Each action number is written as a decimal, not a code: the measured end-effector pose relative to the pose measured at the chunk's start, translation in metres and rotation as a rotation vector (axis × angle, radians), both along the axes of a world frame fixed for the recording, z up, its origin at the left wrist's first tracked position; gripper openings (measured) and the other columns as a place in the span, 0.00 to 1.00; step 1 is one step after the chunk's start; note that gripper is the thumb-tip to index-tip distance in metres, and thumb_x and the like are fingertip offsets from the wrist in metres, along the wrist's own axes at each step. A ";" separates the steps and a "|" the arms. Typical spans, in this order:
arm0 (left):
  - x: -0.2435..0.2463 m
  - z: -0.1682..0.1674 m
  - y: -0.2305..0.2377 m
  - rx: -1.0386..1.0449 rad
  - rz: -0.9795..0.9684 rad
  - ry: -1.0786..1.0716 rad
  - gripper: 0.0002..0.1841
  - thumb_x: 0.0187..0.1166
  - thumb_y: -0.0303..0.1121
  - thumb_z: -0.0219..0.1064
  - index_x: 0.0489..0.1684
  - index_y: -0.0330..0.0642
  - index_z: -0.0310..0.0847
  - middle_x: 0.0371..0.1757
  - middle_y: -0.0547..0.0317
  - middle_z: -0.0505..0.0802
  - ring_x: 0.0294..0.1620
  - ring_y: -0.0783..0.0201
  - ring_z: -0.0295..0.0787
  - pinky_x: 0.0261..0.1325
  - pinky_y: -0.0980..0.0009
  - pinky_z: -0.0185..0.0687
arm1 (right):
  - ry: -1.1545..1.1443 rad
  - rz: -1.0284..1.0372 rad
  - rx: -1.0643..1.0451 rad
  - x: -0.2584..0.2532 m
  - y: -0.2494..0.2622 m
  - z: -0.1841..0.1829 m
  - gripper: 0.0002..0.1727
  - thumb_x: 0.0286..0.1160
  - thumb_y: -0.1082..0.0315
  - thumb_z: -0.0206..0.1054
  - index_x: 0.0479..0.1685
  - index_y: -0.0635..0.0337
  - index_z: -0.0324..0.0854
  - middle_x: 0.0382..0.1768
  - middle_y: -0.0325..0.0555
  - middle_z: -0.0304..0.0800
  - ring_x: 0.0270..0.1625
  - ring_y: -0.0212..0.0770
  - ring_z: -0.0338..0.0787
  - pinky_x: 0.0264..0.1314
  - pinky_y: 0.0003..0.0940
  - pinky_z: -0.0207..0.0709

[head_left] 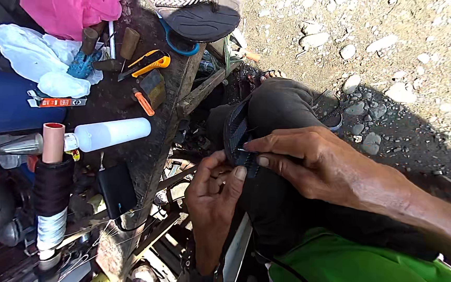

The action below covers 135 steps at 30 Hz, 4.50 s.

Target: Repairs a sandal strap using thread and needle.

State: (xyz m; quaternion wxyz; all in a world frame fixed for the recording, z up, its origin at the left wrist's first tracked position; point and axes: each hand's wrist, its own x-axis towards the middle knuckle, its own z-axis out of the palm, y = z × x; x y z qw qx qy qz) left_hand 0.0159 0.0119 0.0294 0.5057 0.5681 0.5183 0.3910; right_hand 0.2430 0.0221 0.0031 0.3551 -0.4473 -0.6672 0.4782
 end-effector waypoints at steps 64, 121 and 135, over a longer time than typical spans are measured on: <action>-0.017 0.012 0.067 -0.672 -0.137 -0.184 0.04 0.74 0.21 0.69 0.33 0.35 0.89 0.32 0.50 0.93 0.31 0.62 0.93 0.39 0.71 0.92 | -0.235 0.210 0.291 0.003 0.050 0.007 0.13 0.85 0.61 0.64 0.50 0.55 0.94 0.37 0.36 0.96 0.38 0.24 0.90 0.40 0.23 0.83; -0.019 -0.011 0.020 0.161 -0.150 0.064 0.10 0.83 0.29 0.68 0.55 0.35 0.88 0.46 0.58 0.93 0.45 0.67 0.92 0.51 0.71 0.93 | -0.454 -0.012 0.637 -0.008 0.024 -0.012 0.15 0.89 0.57 0.61 0.49 0.51 0.93 0.36 0.41 0.95 0.35 0.38 0.89 0.31 0.33 0.76; -0.027 -0.001 0.026 -0.030 -0.224 -0.013 0.08 0.84 0.30 0.66 0.51 0.41 0.91 0.42 0.63 0.90 0.35 0.72 0.86 0.37 0.79 0.85 | -0.679 0.114 0.608 -0.006 0.027 0.010 0.18 0.91 0.54 0.55 0.41 0.53 0.86 0.21 0.37 0.80 0.22 0.41 0.80 0.19 0.35 0.64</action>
